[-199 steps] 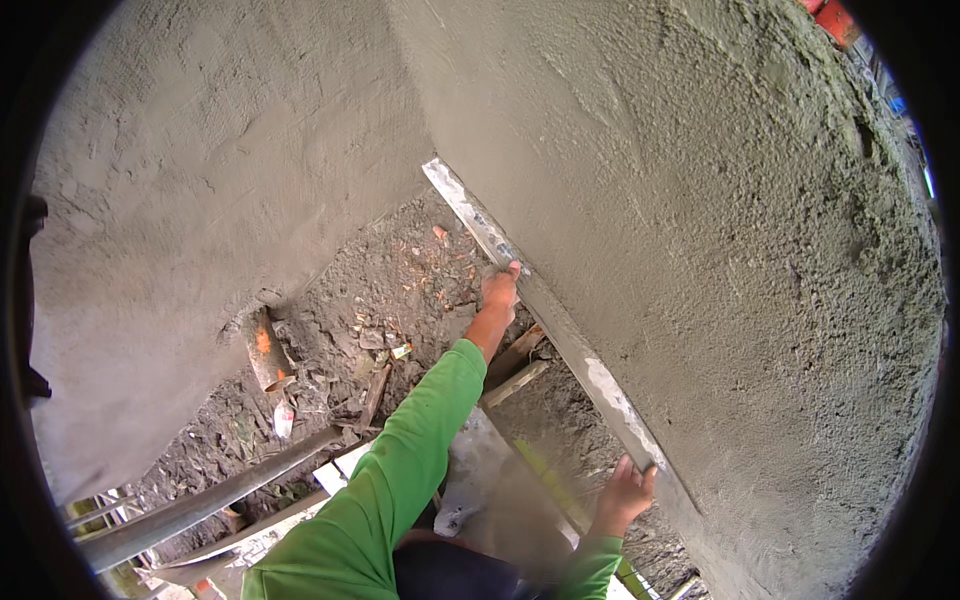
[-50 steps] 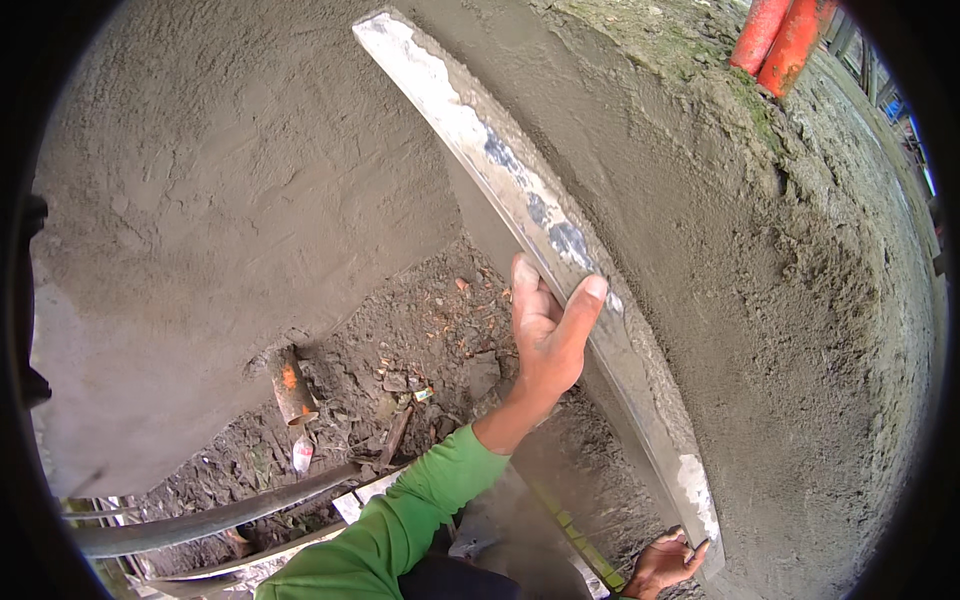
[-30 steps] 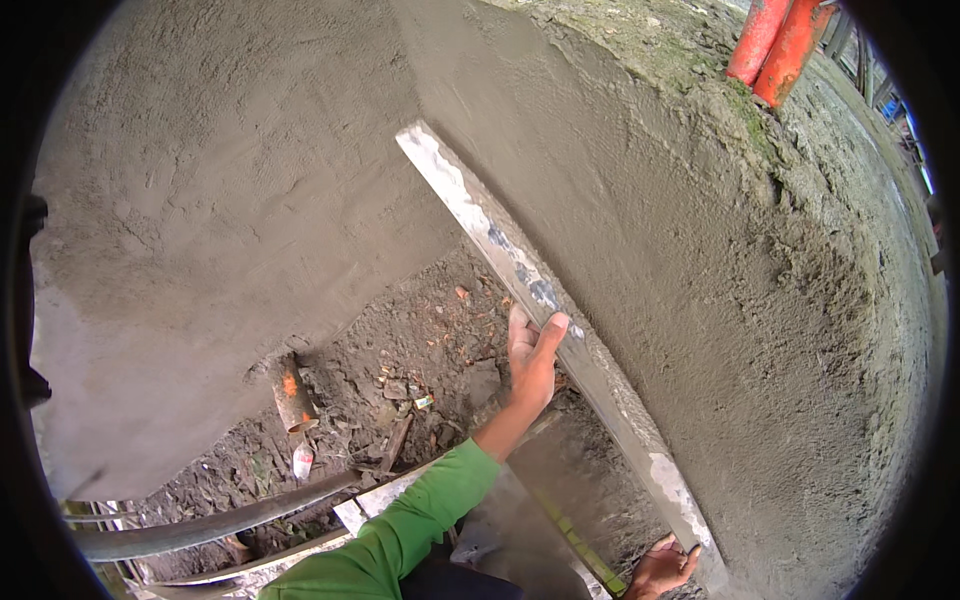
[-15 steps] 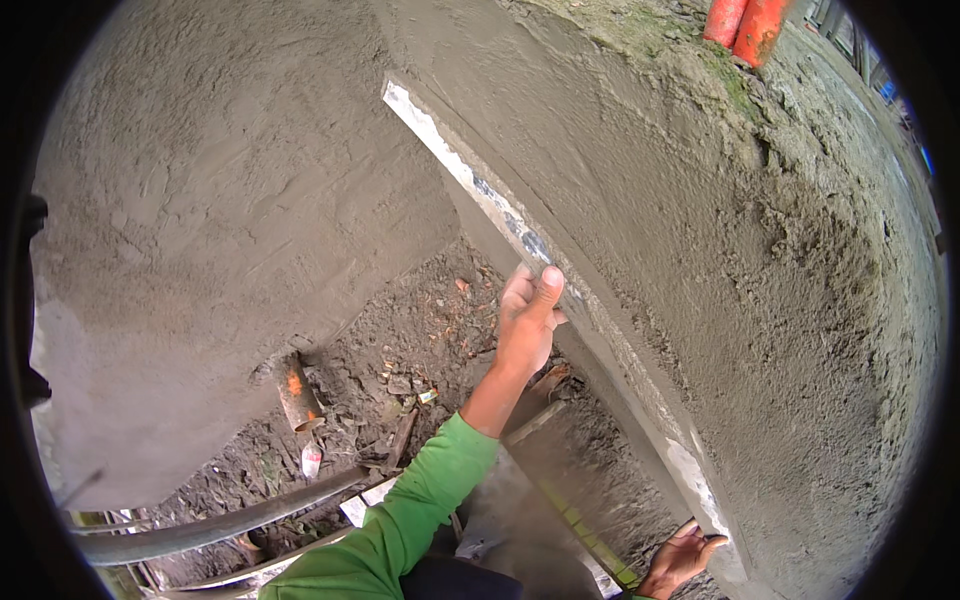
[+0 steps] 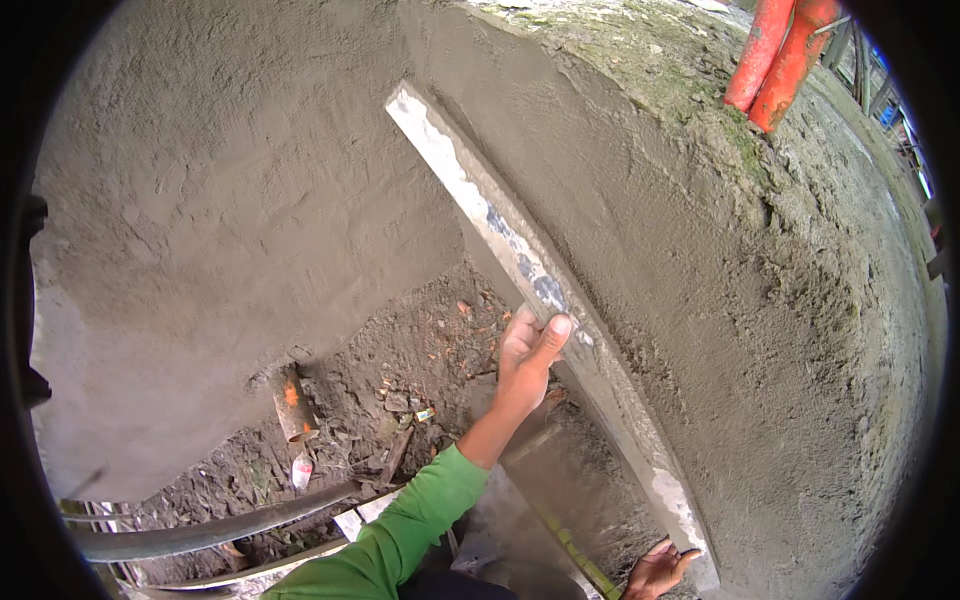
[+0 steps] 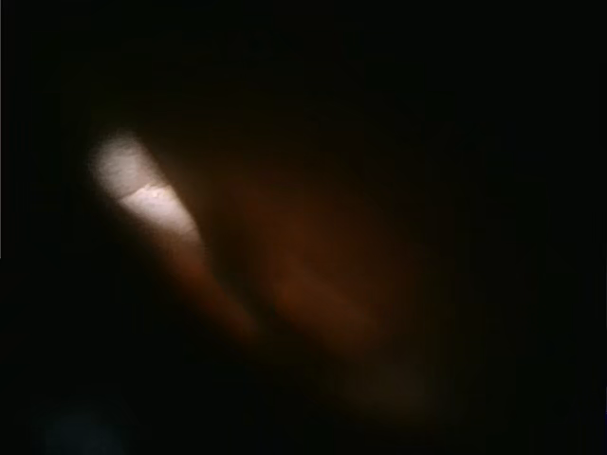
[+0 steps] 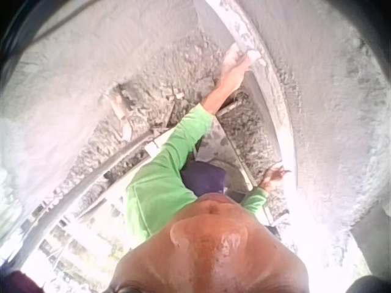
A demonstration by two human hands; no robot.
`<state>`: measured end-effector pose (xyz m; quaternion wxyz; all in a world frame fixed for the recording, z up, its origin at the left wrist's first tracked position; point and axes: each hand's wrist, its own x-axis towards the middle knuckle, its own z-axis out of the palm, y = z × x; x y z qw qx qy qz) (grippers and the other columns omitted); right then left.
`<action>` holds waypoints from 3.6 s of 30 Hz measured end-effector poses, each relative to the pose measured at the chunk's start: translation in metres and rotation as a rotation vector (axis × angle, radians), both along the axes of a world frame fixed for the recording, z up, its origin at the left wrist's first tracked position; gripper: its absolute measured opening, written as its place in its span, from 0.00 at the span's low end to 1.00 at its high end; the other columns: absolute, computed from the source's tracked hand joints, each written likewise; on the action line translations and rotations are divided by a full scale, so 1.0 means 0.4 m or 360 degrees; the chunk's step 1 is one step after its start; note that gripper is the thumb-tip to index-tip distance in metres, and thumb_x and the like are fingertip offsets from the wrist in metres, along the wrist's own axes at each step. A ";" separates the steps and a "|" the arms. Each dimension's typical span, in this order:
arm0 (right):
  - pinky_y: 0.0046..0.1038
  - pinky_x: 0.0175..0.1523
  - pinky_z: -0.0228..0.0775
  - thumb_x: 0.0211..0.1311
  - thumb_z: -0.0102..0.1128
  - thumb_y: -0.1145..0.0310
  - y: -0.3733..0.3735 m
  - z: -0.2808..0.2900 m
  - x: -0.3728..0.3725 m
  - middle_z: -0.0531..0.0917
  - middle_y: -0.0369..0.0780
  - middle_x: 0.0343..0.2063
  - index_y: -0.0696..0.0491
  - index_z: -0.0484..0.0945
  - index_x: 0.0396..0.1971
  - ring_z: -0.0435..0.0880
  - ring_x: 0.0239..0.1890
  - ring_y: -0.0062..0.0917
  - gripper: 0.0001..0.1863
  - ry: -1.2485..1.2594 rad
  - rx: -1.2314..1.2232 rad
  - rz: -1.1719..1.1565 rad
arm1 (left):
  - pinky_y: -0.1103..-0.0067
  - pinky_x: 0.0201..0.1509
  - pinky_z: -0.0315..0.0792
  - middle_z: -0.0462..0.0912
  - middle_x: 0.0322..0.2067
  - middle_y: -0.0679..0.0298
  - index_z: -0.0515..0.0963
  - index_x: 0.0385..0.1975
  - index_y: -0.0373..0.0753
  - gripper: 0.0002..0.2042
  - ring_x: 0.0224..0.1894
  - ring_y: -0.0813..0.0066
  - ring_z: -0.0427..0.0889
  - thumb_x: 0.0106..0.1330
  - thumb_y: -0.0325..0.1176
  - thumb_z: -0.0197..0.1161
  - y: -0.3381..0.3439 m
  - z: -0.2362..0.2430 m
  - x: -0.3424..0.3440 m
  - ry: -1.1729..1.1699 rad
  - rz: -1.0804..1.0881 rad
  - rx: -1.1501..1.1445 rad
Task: The person applies and smooths wet cement onto a vertical wall using a trowel and a long straightedge. They repeatedly scoop cement from a bucket, spread it on the wall, and level the surface with the straightedge.
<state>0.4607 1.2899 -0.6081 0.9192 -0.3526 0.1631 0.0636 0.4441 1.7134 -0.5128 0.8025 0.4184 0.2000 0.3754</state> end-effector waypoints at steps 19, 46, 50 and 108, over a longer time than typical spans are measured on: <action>0.23 0.56 0.69 0.64 0.58 0.56 -0.009 -0.024 -0.006 0.77 0.41 0.50 0.59 0.70 0.53 0.75 0.53 0.27 0.25 0.0194 -0.0251 -0.0059 | 0.78 0.38 0.75 0.76 0.42 0.62 0.67 0.52 0.35 0.26 0.44 0.77 0.76 0.65 0.50 0.61 -0.023 -0.230 0.026 0.0434 0.0095 -0.0285; 0.26 0.43 0.73 0.65 0.56 0.53 0.011 0.025 0.006 0.80 0.35 0.37 0.48 0.75 0.42 0.78 0.40 0.24 0.15 -0.0002 -0.0259 -0.0289 | 0.68 0.47 0.74 0.74 0.37 0.67 0.66 0.47 0.37 0.21 0.39 0.75 0.76 0.65 0.45 0.62 -0.004 -0.236 0.044 0.0250 0.0176 -0.0404; 0.29 0.45 0.75 0.63 0.59 0.52 0.021 -0.084 0.005 0.80 0.33 0.34 0.48 0.76 0.40 0.79 0.35 0.24 0.15 0.0242 -0.0288 -0.0268 | 0.64 0.49 0.74 0.74 0.36 0.65 0.66 0.48 0.36 0.21 0.39 0.73 0.77 0.66 0.44 0.61 0.008 -0.375 0.049 0.0282 0.0013 -0.0399; 0.42 0.59 0.67 0.67 0.49 0.60 0.008 -0.642 0.104 0.79 0.39 0.48 0.52 0.75 0.46 0.75 0.53 0.33 0.14 0.1008 -0.0371 0.0098 | 0.70 0.41 0.79 0.79 0.43 0.65 0.69 0.51 0.46 0.20 0.42 0.68 0.80 0.59 0.31 0.65 0.076 -1.052 0.044 0.1625 0.0142 -0.0657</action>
